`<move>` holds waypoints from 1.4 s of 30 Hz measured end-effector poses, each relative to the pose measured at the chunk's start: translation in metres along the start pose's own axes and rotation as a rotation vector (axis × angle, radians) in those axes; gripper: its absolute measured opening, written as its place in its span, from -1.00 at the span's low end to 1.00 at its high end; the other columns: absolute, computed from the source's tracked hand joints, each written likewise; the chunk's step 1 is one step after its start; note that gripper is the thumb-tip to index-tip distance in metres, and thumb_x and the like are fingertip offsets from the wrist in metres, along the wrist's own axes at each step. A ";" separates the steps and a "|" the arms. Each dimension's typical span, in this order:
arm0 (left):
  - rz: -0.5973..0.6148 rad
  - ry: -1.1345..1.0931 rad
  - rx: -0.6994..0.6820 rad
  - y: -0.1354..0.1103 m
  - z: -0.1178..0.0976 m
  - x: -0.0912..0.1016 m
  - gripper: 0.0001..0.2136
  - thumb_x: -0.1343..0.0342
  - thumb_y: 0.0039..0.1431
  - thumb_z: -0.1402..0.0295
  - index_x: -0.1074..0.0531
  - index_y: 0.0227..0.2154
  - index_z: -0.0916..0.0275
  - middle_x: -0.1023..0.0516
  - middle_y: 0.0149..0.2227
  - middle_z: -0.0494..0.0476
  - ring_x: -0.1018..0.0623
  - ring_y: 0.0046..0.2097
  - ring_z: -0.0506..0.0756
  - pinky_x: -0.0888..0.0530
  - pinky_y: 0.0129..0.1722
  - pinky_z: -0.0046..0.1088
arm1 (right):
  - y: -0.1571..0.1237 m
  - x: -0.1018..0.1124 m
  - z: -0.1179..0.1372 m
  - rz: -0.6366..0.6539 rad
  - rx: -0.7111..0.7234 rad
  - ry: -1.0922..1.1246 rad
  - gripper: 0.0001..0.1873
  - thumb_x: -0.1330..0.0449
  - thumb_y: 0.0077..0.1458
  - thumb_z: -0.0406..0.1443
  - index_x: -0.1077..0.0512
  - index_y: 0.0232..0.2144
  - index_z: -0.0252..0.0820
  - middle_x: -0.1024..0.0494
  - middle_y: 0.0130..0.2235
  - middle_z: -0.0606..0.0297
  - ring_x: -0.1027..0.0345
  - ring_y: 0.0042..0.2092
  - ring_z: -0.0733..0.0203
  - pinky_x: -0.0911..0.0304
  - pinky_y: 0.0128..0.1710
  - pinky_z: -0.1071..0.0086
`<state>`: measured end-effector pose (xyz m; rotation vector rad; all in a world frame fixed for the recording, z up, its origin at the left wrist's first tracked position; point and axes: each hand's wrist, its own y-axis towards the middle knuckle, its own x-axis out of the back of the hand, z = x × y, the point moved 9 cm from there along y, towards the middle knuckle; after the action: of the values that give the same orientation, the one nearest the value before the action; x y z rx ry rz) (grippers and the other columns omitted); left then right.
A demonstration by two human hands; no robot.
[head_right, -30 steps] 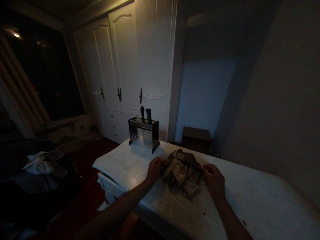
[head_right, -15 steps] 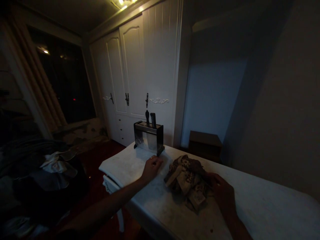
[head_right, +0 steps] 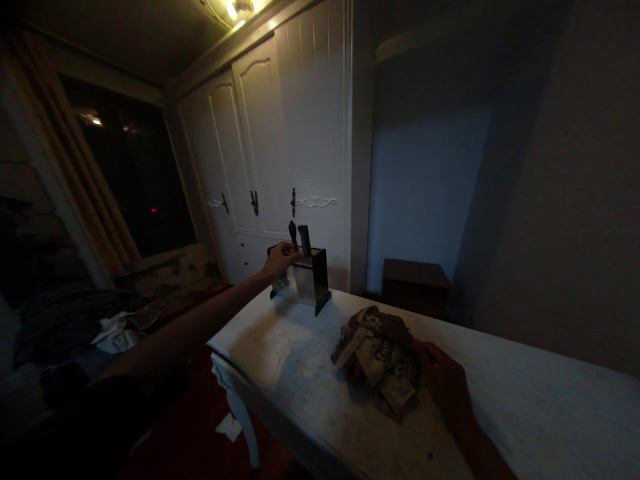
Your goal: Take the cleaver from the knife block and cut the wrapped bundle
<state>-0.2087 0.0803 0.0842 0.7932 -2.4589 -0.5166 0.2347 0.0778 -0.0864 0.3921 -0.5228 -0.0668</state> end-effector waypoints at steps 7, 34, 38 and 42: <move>0.031 0.084 0.047 0.022 -0.006 -0.010 -0.61 -0.35 -0.07 0.32 -0.41 -0.16 0.31 -0.56 -0.24 0.13 -0.54 -0.20 0.09 -0.42 -0.20 -0.41 | -0.002 -0.002 0.006 0.057 -0.047 0.031 -0.40 0.01 -0.04 0.17 -0.56 -0.33 -0.13 -0.64 -0.18 0.17 -0.49 -0.09 -0.10 -0.33 -0.15 0.22; 0.052 0.312 -0.032 0.030 -0.012 -0.033 -0.82 -0.24 0.08 0.35 -0.41 -0.30 0.29 -0.59 -0.24 0.18 -0.57 -0.19 0.11 -0.41 -0.24 -0.45 | -0.003 -0.005 0.010 0.075 -0.051 0.022 -0.40 -0.01 -0.04 0.20 -0.52 -0.46 -0.15 -0.61 -0.35 0.15 -0.46 -0.27 -0.04 -0.25 -0.27 0.23; 0.054 0.307 -0.034 0.027 -0.012 -0.032 -0.81 -0.24 0.07 0.31 -0.41 -0.30 0.28 -0.58 -0.24 0.18 -0.56 -0.20 0.11 -0.42 -0.25 -0.44 | -0.002 -0.004 0.005 0.059 -0.041 0.025 -0.42 -0.03 -0.02 0.19 -0.55 -0.43 -0.15 -0.62 -0.33 0.16 -0.47 -0.26 -0.05 -0.25 -0.26 0.23; 0.049 0.306 -0.039 0.027 -0.012 -0.032 -0.82 -0.25 0.06 0.32 -0.40 -0.32 0.27 -0.57 -0.25 0.16 -0.55 -0.21 0.10 -0.41 -0.26 -0.45 | -0.003 -0.005 0.004 0.069 -0.048 0.005 -0.40 -0.02 -0.01 0.20 -0.54 -0.45 -0.15 -0.61 -0.36 0.17 -0.47 -0.28 -0.05 -0.25 -0.27 0.22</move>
<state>-0.1911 0.1184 0.0967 0.7347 -2.1741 -0.3910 0.2284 0.0740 -0.0865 0.3273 -0.5281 -0.0118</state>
